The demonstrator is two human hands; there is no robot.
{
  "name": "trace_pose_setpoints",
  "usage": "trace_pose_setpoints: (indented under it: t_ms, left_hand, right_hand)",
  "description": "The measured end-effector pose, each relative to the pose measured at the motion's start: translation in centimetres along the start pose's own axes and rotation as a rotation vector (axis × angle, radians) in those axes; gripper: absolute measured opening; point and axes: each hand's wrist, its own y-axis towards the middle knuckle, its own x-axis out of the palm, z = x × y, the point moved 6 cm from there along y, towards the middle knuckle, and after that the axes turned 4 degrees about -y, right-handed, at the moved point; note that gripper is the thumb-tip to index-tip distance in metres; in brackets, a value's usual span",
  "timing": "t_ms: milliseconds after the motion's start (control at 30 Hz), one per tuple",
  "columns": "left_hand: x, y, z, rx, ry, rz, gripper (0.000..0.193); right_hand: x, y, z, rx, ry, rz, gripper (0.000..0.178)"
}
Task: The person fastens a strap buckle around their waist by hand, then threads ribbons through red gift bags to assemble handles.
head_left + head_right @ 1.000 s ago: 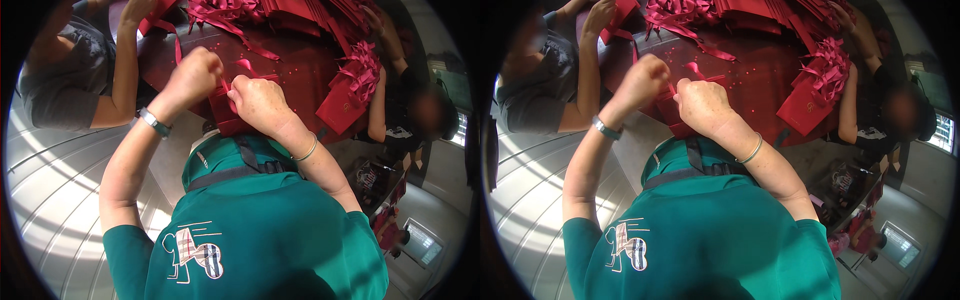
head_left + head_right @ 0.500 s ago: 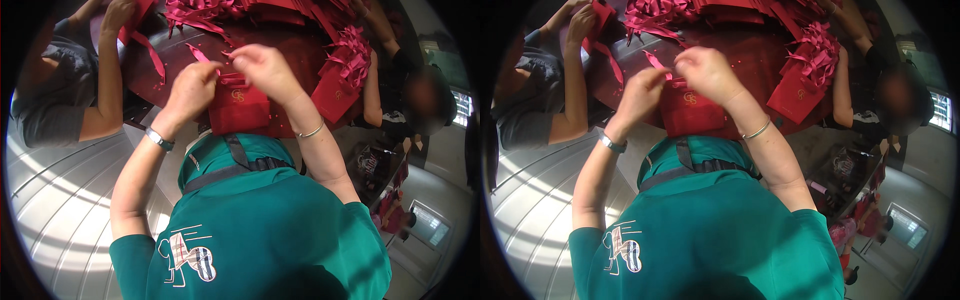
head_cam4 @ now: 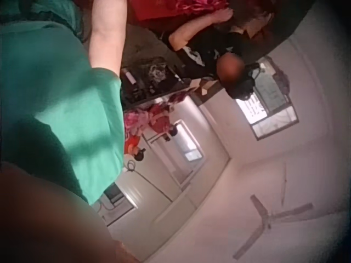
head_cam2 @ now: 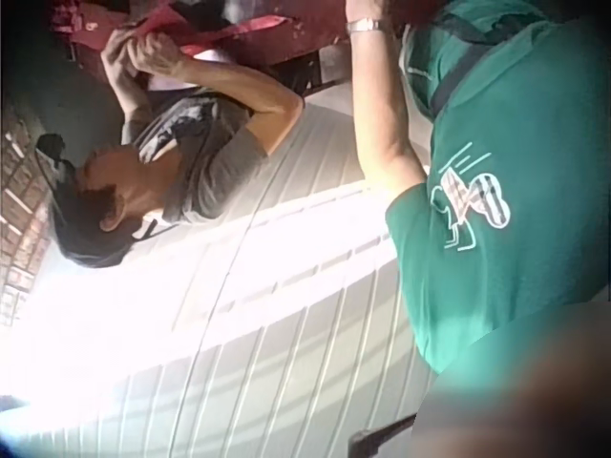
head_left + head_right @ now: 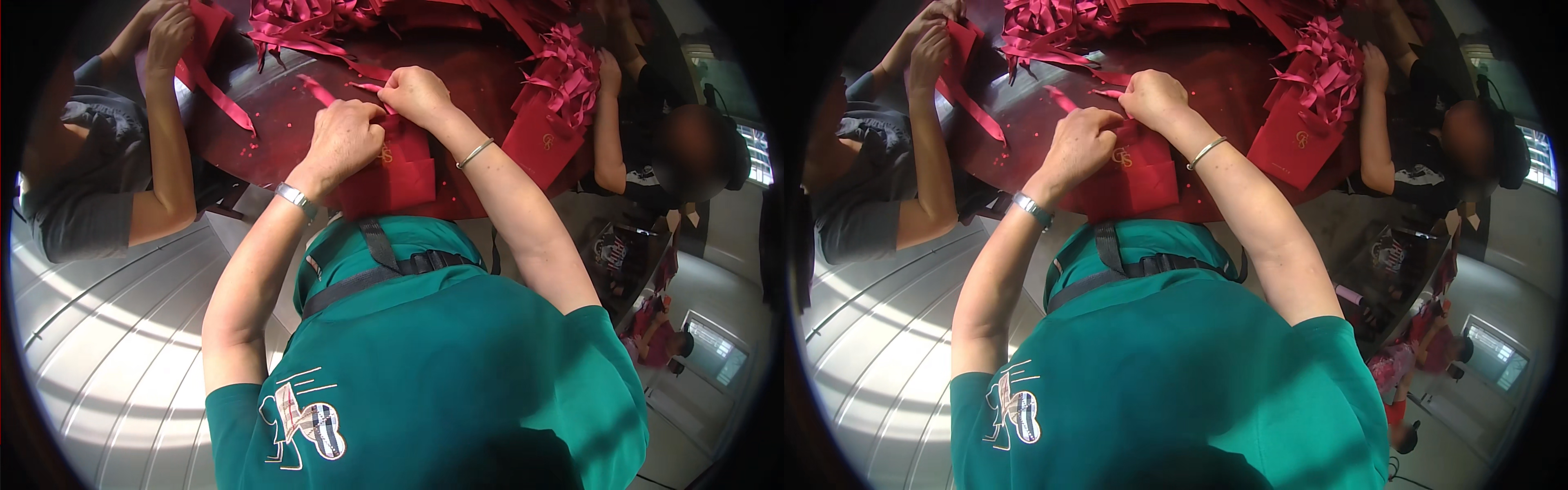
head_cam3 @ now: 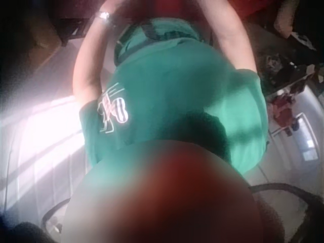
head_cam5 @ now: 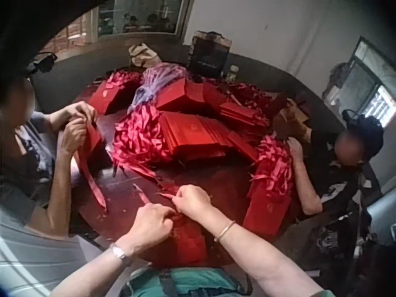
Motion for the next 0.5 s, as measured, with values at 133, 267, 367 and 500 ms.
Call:
trace_pose_setpoints:
  t_ms: [133,267,367,500]
  left_hand:
    - [-0.1,-0.6,0.0,-0.115,-0.191,0.024,0.033]
    - [0.1,-1.3,-0.1,-0.029,-0.129,0.051,0.032]
    - [-0.1,-1.8,-0.1,0.039,-0.128,0.134,0.027]
    - [-0.1,-2.1,0.7,0.073,-0.098,0.192,0.02]
  right_hand:
    - [0.2,0.3,2.0,0.111,0.186,0.241,0.025]
    - [0.8,-0.1,2.7,0.181,0.325,0.342,0.021]
    - [0.9,-0.5,3.0,0.219,0.391,0.352,0.022]
    - [0.8,-1.0,2.9,0.214,0.388,0.404,0.023]
